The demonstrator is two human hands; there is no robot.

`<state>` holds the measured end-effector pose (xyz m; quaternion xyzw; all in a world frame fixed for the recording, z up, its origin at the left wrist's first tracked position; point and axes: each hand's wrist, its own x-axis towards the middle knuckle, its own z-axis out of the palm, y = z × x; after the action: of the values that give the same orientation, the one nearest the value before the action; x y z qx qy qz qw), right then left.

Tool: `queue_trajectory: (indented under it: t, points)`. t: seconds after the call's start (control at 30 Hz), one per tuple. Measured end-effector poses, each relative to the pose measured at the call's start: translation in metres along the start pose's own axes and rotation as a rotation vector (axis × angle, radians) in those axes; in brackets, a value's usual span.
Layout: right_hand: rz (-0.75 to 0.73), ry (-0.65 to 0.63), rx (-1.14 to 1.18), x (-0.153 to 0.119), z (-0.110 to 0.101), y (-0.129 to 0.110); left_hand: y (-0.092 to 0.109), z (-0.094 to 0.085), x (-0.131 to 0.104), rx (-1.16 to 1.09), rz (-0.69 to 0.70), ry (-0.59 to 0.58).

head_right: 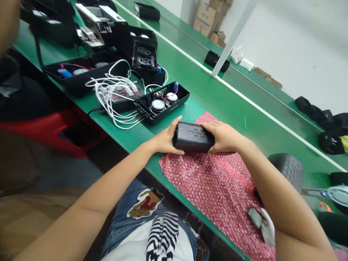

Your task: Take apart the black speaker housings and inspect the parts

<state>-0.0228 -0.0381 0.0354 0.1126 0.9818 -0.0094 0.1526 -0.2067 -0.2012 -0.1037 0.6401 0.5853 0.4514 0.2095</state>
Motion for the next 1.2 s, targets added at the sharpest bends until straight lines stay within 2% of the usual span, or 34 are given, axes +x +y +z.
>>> queue_trajectory:
  t: [0.33,0.47,0.67,1.2]
  points:
    - [0.019,0.024,0.028,-0.003,0.003,0.002,0.0,-0.001,-0.001,0.002,0.024,-0.007]
    - [-0.014,0.05,-0.002,-0.002,0.006,0.002,-0.006,0.001,0.0,-0.012,0.042,0.005]
    - [0.019,0.047,0.0,-0.002,0.008,0.005,-0.016,0.004,0.003,-0.012,0.076,0.01]
    - [0.005,0.075,0.019,-0.006,0.007,0.002,-0.022,0.004,0.003,-0.002,0.12,0.014]
